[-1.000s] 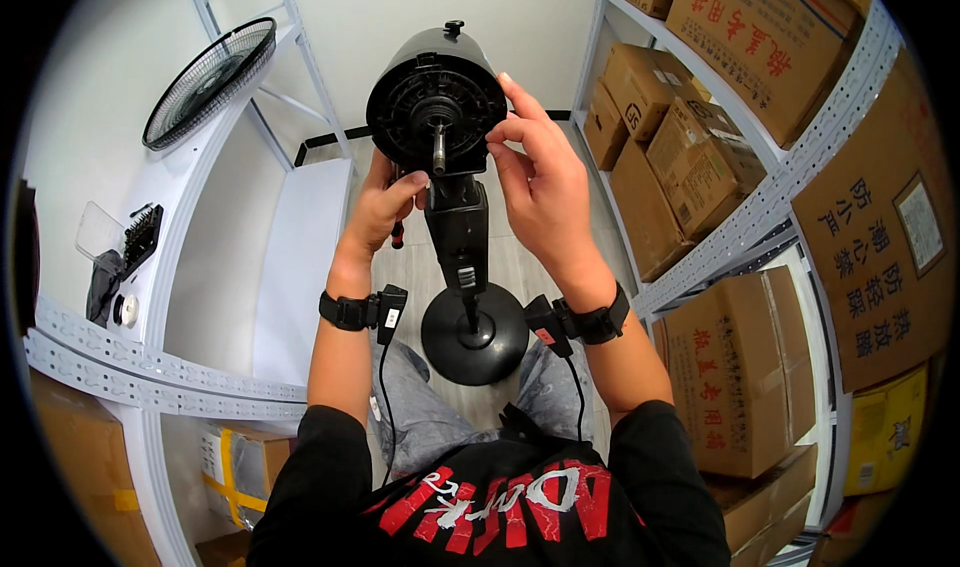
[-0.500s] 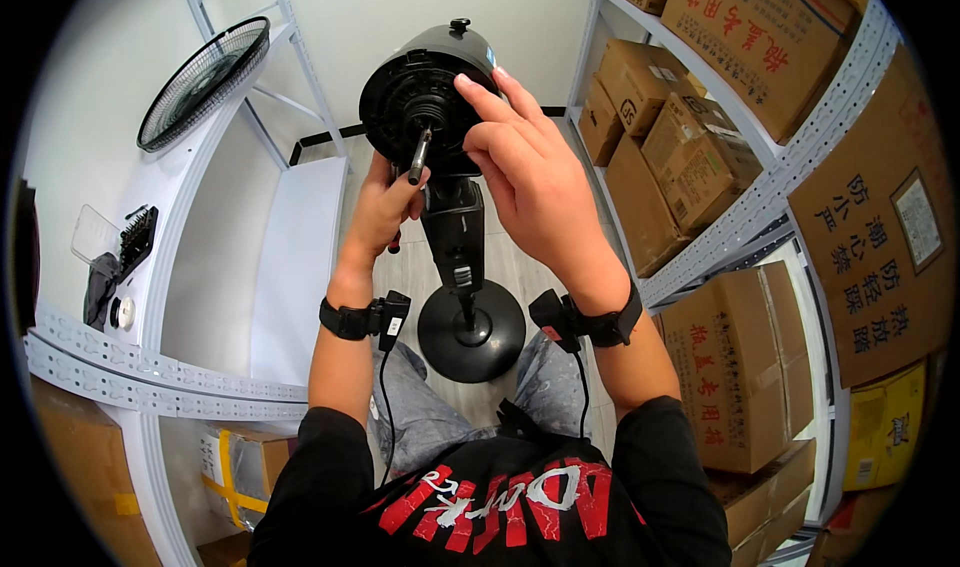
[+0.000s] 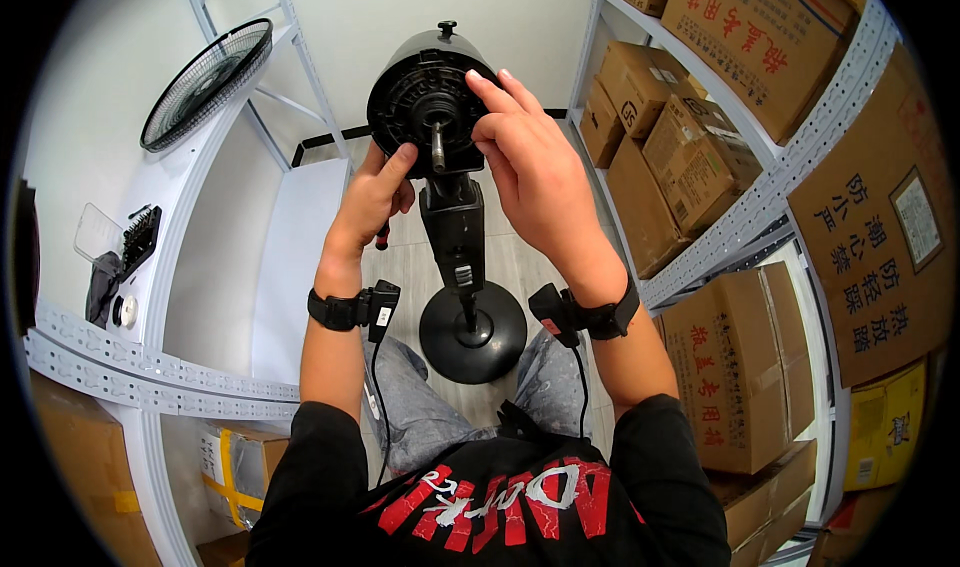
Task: The person uses a screwdriver to tighten screws on the back of a standing fan's motor housing. They repeatedly reach for screws from a nearby shelf and secure them into the fan.
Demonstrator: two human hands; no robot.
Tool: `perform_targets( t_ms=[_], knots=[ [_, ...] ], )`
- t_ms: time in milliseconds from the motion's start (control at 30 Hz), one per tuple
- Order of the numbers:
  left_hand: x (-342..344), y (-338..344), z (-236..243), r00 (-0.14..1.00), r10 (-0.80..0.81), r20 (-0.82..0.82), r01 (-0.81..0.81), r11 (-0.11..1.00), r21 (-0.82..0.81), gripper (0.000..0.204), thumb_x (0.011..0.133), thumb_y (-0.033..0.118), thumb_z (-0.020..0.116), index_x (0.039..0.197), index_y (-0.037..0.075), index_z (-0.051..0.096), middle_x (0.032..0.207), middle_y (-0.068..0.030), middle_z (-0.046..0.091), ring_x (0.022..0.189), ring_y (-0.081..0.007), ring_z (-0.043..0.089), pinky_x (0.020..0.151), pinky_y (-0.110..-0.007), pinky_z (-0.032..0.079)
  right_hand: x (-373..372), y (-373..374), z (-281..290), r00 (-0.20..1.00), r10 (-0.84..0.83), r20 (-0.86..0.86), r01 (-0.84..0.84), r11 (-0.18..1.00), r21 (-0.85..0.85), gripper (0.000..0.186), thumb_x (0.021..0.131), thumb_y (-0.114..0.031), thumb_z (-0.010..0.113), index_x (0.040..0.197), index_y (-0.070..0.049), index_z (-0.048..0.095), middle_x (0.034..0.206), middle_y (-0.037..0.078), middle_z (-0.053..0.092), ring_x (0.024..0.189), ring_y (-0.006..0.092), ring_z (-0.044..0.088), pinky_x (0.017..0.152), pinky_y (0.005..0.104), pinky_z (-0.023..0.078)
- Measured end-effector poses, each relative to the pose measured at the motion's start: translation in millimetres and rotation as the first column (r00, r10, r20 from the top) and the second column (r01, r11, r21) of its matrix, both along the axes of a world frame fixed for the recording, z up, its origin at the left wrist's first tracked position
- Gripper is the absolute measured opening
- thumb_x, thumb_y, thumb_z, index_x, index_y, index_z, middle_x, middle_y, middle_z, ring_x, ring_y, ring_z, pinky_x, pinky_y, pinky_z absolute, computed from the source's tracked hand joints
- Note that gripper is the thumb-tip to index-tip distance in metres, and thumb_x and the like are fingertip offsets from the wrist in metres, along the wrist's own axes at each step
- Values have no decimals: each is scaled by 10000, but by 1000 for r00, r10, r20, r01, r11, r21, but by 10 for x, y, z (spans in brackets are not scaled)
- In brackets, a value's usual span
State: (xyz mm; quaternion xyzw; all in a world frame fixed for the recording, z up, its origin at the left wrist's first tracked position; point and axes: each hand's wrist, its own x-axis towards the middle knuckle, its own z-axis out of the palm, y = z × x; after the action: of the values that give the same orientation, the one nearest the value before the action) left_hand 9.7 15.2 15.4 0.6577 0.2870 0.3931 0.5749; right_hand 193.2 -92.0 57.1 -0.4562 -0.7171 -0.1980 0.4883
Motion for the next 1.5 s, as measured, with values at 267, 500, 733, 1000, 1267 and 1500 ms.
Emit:
perform_targets(
  t_ms=[267,500,733,1000,1267,1500],
  knots=[
    [118,-38,-108,990,97,103,-97,995,4,738,932,519,644,1428,11,444,1012,-69,633,563,-94,490,490,-248,399,29,19,41,1000,29,2,-29,1000,10,113,885,37,651,959,-19,587,1338,131,646,1310,403,544,991,430,497],
    [136,-99,-83,989,136,66,-138,990,24,667,959,582,567,1399,88,489,891,-25,602,493,-104,499,439,-240,306,23,-11,110,999,38,-5,-38,999,11,116,877,37,657,959,-28,608,1303,127,664,1301,383,554,991,428,494],
    [152,-131,-134,981,152,120,-155,988,13,681,954,556,603,1383,36,500,907,-44,637,595,-93,518,545,-256,418,-64,-85,250,997,75,-36,-72,994,79,106,852,3,696,940,-53,677,1280,98,639,1178,342,582,999,411,481],
    [195,-130,-226,978,202,47,-207,971,122,676,1000,566,509,1427,44,473,1200,-154,681,1083,-256,650,930,-339,481,-157,157,440,979,101,-175,-115,991,-72,71,845,-29,719,910,-57,728,1272,73,623,1139,262,570,875,337,507],
    [141,-222,-184,989,125,74,-132,986,100,685,998,506,543,1477,35,408,1252,-174,669,1143,-294,651,954,-342,488,-185,240,434,979,80,-190,-95,993,-71,75,831,-9,728,898,-43,729,1219,84,639,1089,265,608,867,349,532],
    [142,-244,-214,989,138,43,-144,969,200,793,954,458,643,1529,28,305,1289,-193,652,1193,-317,639,979,-356,486,-156,300,463,997,62,-55,-64,998,-27,103,814,-19,736,911,-47,721,1191,97,640,1063,282,627,868,360,537]
  ],
)
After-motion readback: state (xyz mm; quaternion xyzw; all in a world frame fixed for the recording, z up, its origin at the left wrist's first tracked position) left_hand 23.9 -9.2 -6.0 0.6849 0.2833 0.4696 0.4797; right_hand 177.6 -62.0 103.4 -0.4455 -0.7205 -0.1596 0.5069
